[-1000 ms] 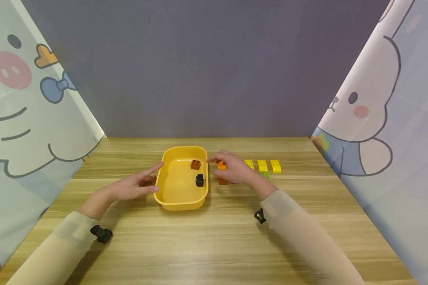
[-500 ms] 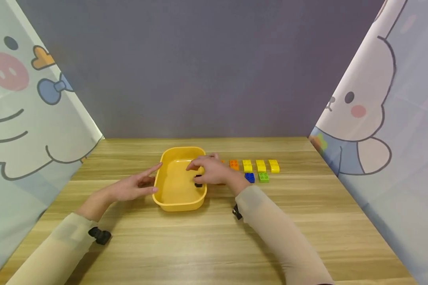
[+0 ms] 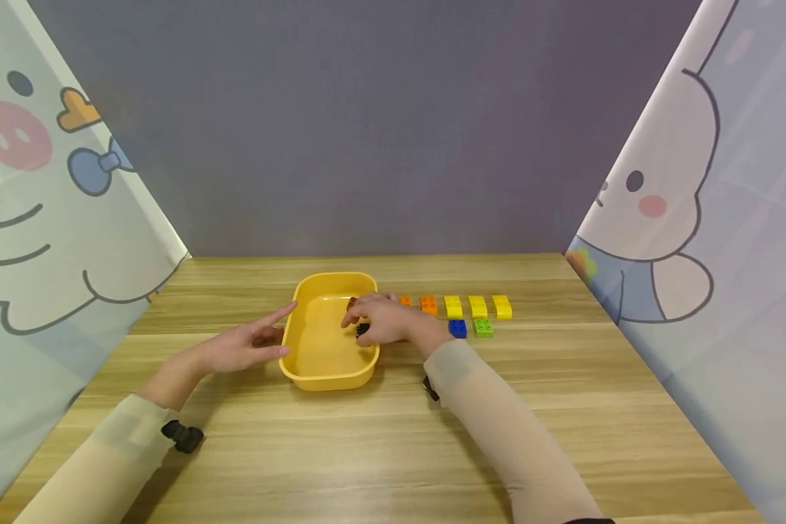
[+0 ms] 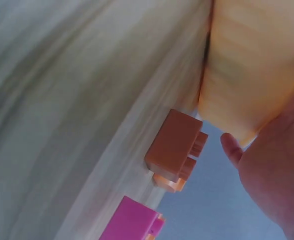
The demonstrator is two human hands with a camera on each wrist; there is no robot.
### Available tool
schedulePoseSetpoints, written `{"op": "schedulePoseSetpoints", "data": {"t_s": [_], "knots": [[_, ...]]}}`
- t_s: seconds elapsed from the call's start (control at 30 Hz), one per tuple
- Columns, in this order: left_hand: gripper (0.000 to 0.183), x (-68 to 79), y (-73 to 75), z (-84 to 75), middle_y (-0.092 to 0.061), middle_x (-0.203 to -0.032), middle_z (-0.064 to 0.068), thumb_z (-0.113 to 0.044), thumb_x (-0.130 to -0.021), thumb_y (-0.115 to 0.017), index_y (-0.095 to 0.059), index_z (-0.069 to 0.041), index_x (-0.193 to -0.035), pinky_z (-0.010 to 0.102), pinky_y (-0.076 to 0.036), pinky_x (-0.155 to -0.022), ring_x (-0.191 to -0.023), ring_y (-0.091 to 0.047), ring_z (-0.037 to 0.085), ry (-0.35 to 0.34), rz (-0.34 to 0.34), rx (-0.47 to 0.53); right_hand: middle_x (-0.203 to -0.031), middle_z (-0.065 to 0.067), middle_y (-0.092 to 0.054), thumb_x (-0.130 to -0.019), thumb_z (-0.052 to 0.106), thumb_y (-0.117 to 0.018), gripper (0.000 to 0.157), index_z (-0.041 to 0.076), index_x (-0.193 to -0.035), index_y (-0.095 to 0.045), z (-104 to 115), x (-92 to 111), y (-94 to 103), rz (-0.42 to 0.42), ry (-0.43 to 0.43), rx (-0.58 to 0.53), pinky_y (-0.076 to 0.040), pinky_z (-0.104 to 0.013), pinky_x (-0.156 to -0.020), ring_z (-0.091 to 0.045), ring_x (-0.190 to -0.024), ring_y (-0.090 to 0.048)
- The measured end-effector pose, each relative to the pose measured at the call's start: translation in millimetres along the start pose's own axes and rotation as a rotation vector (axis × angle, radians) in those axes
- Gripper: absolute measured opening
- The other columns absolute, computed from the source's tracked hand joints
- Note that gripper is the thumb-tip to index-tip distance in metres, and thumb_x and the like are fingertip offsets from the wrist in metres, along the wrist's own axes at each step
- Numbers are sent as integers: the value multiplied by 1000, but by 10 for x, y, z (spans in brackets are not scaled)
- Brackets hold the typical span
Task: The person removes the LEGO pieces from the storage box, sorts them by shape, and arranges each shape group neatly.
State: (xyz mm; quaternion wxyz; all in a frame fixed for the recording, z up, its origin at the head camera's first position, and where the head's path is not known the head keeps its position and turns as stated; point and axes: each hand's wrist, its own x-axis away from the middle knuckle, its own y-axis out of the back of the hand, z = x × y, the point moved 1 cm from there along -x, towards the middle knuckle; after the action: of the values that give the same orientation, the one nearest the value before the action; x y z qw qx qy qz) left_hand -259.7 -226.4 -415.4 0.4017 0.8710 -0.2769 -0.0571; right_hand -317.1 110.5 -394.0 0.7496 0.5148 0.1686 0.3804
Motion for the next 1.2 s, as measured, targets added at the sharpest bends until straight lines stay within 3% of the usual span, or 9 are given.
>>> {"op": "schedulePoseSetpoints", "data": {"t_s": [0.13, 0.37, 0.5, 0.6, 0.73, 0.9, 1.2], "knots": [[94, 1, -1, 11, -65, -154, 22, -52, -107, -70, -12, -31, -179, 70, -41, -124, -146, -60, 44, -1, 0, -4, -152, 3, -64, -97, 25, -71, 40, 32, -135, -76, 8, -30, -8, 9, -3, 38, -23, -63, -124, -29, -151, -48], [94, -1, -9, 26, -65, -154, 23, -52, -107, -70, -12, -30, -179, 70, -40, -125, -146, -59, 45, -5, 0, 0, -145, 6, -70, -96, 21, -72, 26, 36, -116, -83, 27, -51, -17, 7, -26, 43, -16, -61, -129, -26, -151, -49], [94, -9, -13, 28, -64, -154, 24, -52, -107, -69, -12, -30, -179, 71, -39, -125, -147, -58, 45, -7, 4, -4, -134, 10, -75, -99, 22, -73, 21, 35, -112, -84, 35, -42, -12, -23, -3, 46, -15, -61, -131, -20, -129, -64], [94, -12, -10, 23, -65, -154, 23, -53, -107, -68, -12, -30, -179, 70, -39, -125, -147, -58, 45, -7, 1, -11, -130, 12, -76, -102, 23, -74, 18, 32, -114, -84, 44, -24, 5, -63, 25, 39, -13, -62, -132, -15, -110, -67], [94, -12, -2, 17, -64, -155, 23, -54, -107, -68, -12, -31, -179, 71, -38, -125, -148, -58, 46, 0, -1, -19, -128, 11, -76, -103, 24, -76, 16, 30, -117, -82, 65, 24, 43, -131, 75, 19, -13, -63, -133, -12, -110, -66], [95, -11, 0, 21, -65, -154, 22, -55, -106, -69, -12, -33, -178, 71, -38, -125, -148, -58, 45, 8, 3, -15, -131, 6, -74, -102, 21, -76, 17, 26, -118, -80, 105, 132, 83, -216, 138, -70, -19, -62, -132, -17, -117, -64], [94, 11, 1, 4, -66, -153, 21, -54, -106, -69, -13, -32, -178, 70, -39, -125, -147, -58, 44, 6, -6, -16, -127, -5, -77, -96, 7, -82, 18, 15, -112, -79, 72, 466, 134, -386, 211, -253, -46, -60, -123, -30, -126, -67]]}}
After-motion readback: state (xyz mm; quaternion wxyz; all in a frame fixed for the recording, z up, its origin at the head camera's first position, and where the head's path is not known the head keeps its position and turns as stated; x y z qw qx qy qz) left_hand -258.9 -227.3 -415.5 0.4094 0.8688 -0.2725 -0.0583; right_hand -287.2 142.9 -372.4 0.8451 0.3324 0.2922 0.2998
